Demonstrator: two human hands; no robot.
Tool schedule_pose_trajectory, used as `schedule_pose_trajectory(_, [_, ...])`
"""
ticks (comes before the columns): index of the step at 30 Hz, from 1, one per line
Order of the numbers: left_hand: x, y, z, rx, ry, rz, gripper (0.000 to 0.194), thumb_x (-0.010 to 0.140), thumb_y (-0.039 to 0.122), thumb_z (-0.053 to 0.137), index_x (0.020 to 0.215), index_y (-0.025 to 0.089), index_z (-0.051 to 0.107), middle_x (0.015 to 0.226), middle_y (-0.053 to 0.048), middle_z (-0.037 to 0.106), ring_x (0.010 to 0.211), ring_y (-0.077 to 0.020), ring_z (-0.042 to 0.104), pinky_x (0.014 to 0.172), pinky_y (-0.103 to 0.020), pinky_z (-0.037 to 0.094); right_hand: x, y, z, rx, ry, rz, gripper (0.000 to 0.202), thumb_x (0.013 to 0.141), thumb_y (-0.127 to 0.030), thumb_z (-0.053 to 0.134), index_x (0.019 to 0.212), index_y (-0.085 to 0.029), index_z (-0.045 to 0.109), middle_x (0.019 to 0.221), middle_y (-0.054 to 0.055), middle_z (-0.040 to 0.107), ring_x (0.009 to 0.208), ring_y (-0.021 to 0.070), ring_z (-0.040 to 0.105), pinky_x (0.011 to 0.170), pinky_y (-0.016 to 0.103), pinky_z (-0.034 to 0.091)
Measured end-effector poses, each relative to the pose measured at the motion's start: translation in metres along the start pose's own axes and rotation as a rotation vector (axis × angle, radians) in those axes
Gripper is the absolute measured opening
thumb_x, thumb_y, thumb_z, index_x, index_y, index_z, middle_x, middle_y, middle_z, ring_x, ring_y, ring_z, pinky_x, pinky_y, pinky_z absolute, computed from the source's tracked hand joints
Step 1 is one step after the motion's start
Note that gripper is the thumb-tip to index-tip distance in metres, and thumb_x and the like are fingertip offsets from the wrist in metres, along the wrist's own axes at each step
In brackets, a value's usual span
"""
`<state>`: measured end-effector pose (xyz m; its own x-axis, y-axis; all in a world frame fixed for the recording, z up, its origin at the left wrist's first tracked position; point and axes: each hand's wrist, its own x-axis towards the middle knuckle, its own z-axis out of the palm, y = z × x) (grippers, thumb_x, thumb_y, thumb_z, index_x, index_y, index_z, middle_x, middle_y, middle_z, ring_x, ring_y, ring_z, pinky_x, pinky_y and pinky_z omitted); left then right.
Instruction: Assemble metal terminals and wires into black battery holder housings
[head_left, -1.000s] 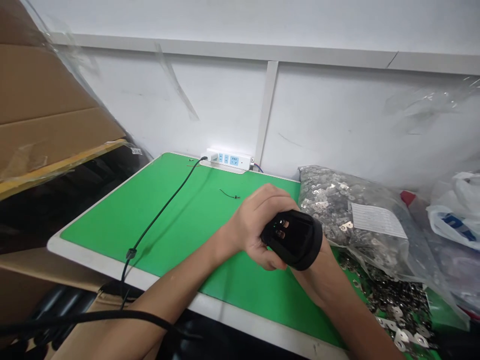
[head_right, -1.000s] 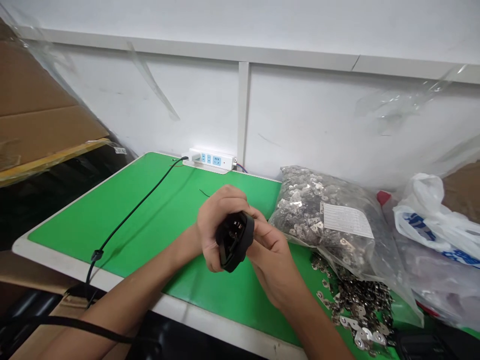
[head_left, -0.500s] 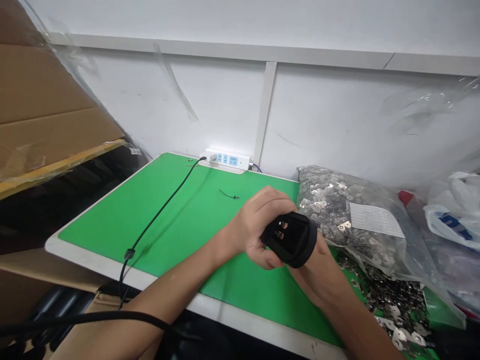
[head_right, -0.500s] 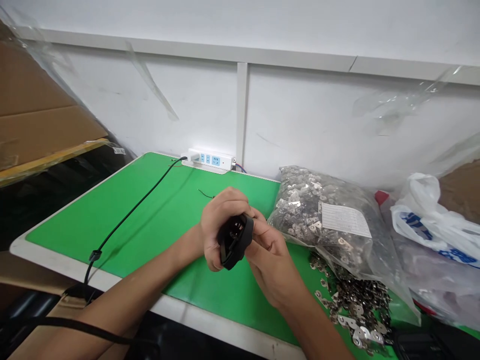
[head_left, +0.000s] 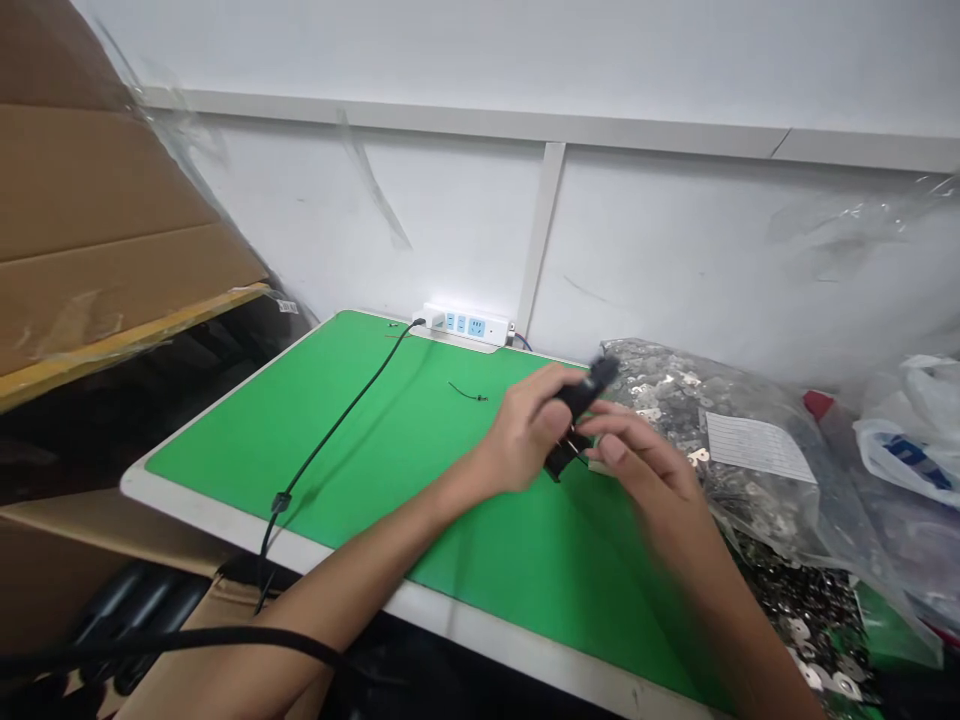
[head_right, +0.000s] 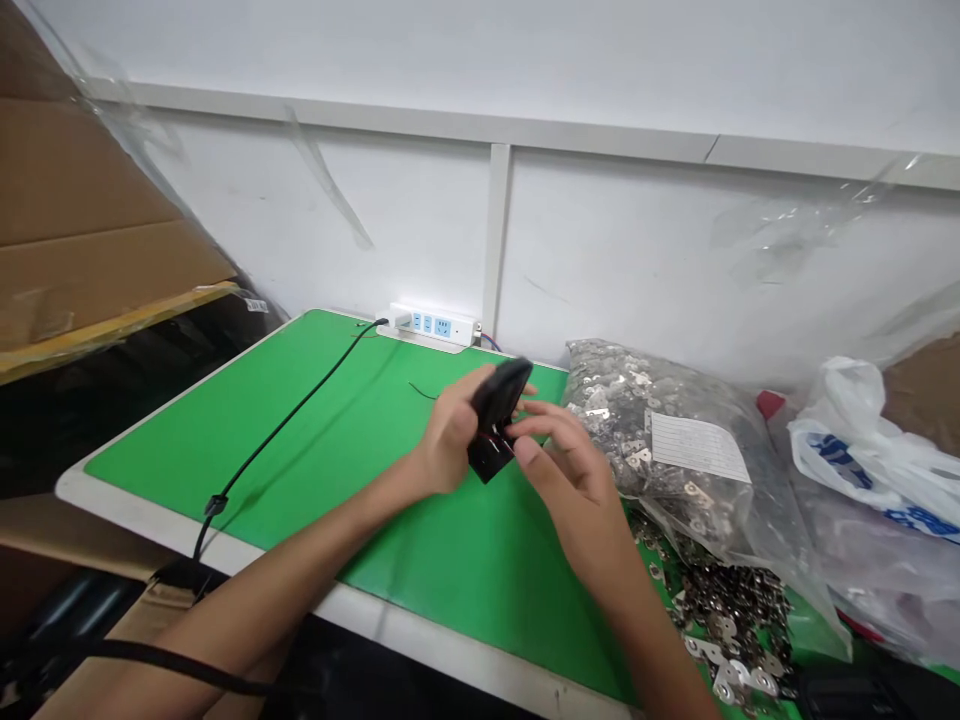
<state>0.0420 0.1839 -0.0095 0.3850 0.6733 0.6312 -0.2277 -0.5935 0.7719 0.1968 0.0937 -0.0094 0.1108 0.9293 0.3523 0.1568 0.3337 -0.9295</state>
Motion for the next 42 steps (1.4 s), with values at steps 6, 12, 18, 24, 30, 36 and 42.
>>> schedule_pose_trajectory(6, [0.013,-0.004,0.002,-0.533,-0.004,-0.698,0.078,0.100,0.078,0.039,0.113,0.009,0.074,0.080,-0.012,0.076,0.055,-0.0179,0.066,0.052,-0.028,0.054,0.014,0.007,-0.013,-0.536,0.232,-0.479,0.019,0.098,-0.029,0.068,0.117,-0.029,0.071,0.117,0.009,0.072,0.116,0.0287,0.067,0.094,0.049,0.057])
schedule_pose_trajectory(12, [0.011,-0.012,0.011,-0.762,0.047,-0.962,0.055,0.112,0.047,0.039,0.108,0.009,0.077,0.077,-0.010,0.077,0.056,-0.0154,0.068,0.061,-0.025,0.060,0.022,0.021,-0.013,-0.637,0.144,-0.641,0.021,0.097,-0.024,0.067,0.118,-0.028,0.067,0.115,0.009,0.074,0.111,0.0298,0.070,0.097,0.053,0.057])
schedule_pose_trajectory(18, [0.006,-0.028,0.013,-0.765,-0.024,-1.039,0.046,0.110,0.047,0.048,0.107,0.010,0.076,0.086,-0.012,0.079,0.065,-0.0185,0.073,0.065,-0.030,0.064,0.025,0.031,-0.022,-0.621,0.014,-0.519,0.006,0.098,-0.025,0.068,0.104,-0.025,0.067,0.095,0.005,0.074,0.086,0.0229,0.070,0.079,0.040,0.058])
schedule_pose_trajectory(24, [0.002,-0.037,0.020,-0.724,0.050,-1.031,0.042,0.106,0.050,0.056,0.097,0.013,0.074,0.081,-0.009,0.078,0.064,-0.0175,0.072,0.064,-0.027,0.062,0.025,0.041,-0.022,-0.723,-0.030,-0.516,0.008,0.102,-0.023,0.058,0.101,-0.023,0.066,0.101,0.008,0.074,0.086,0.0226,0.069,0.076,0.038,0.053])
schedule_pose_trajectory(30, [0.001,-0.033,0.025,-0.618,0.116,-1.055,0.044,0.111,0.042,0.044,0.087,0.015,0.070,0.073,-0.006,0.074,0.054,-0.0164,0.066,0.052,-0.027,0.059,0.024,0.043,-0.020,-0.721,-0.043,-0.520,0.011,0.103,-0.023,0.053,0.097,-0.023,0.062,0.102,0.010,0.071,0.094,0.0247,0.066,0.082,0.039,0.052])
schedule_pose_trajectory(36, [-0.001,-0.032,0.029,-0.646,0.141,-0.992,0.045,0.112,0.036,0.042,0.084,0.013,0.068,0.069,-0.005,0.070,0.056,-0.0147,0.065,0.054,-0.022,0.056,0.027,0.047,-0.017,-0.614,-0.089,-0.485,0.012,0.102,-0.022,0.052,0.091,-0.024,0.057,0.094,0.007,0.066,0.091,0.0238,0.061,0.081,0.038,0.049])
schedule_pose_trajectory(42, [-0.004,-0.031,0.031,-0.654,0.159,-0.942,0.044,0.111,0.033,0.041,0.083,0.012,0.068,0.070,-0.006,0.070,0.056,-0.0144,0.065,0.055,-0.022,0.057,0.028,0.049,-0.015,-0.576,-0.093,-0.468,0.012,0.100,-0.021,0.052,0.090,-0.025,0.056,0.093,0.006,0.065,0.089,0.0231,0.061,0.080,0.037,0.050])
